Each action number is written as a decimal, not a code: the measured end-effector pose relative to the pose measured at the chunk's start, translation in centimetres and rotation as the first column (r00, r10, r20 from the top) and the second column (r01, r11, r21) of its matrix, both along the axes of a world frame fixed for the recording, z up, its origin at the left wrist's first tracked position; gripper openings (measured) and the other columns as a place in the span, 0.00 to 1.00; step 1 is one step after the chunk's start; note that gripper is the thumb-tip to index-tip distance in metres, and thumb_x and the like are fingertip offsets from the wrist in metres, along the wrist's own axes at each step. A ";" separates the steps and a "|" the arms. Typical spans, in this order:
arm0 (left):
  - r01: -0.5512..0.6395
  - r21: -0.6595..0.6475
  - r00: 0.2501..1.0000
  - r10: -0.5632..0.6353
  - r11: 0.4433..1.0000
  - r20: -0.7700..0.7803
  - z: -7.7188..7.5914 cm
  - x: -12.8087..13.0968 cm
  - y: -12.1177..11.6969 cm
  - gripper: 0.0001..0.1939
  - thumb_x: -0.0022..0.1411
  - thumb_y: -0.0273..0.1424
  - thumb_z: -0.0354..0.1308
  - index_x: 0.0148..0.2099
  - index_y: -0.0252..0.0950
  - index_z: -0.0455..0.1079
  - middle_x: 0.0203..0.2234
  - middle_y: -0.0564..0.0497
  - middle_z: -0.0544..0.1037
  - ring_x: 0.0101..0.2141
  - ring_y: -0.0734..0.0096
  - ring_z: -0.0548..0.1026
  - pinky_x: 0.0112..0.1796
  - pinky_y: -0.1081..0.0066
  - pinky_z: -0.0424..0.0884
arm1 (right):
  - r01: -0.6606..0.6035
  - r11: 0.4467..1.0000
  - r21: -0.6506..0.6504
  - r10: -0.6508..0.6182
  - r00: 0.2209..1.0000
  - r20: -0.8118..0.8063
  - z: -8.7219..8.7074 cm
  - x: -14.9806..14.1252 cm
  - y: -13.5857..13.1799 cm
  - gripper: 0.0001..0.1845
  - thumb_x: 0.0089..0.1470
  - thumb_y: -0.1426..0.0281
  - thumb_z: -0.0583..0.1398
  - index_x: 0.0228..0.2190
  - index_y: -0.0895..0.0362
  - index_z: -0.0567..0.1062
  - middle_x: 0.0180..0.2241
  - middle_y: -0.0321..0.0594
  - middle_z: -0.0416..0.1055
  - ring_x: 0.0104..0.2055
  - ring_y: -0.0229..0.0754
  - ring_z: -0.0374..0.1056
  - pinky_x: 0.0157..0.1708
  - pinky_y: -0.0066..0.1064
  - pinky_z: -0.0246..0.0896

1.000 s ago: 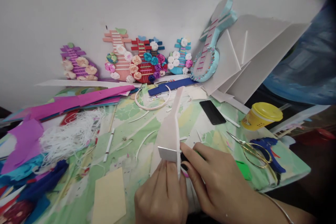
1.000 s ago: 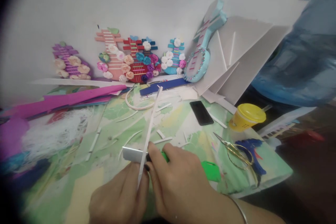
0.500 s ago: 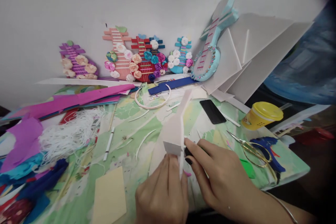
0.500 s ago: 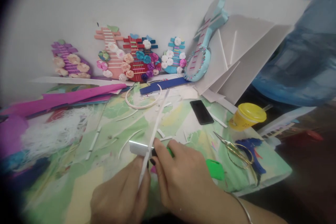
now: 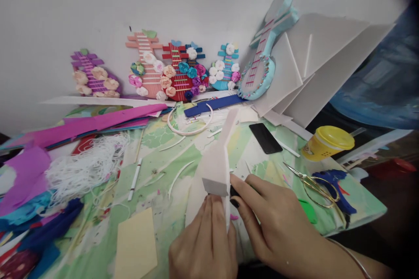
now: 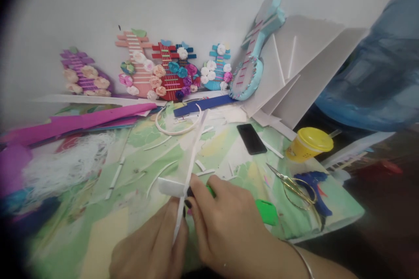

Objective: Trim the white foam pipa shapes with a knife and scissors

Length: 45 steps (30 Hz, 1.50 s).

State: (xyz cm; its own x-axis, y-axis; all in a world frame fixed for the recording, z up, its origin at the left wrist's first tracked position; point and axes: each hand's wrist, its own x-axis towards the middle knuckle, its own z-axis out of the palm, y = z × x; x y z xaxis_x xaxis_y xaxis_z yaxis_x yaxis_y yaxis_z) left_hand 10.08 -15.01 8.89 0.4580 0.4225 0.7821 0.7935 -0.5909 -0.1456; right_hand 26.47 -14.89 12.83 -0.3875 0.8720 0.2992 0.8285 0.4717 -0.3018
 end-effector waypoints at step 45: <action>-0.069 -0.016 0.997 0.069 0.997 -0.023 1.4 0.0 0.5 0.06 0.53 0.25 0.57 0.34 0.27 0.71 0.21 0.46 0.77 0.24 0.70 0.76 0.28 0.76 0.72 | -0.015 1.000 -0.013 0.015 1.000 -0.026 0.0 0.1 -0.2 0.20 0.58 0.70 0.47 0.52 0.59 0.63 0.30 0.42 0.64 0.30 0.40 0.61 0.27 0.32 0.57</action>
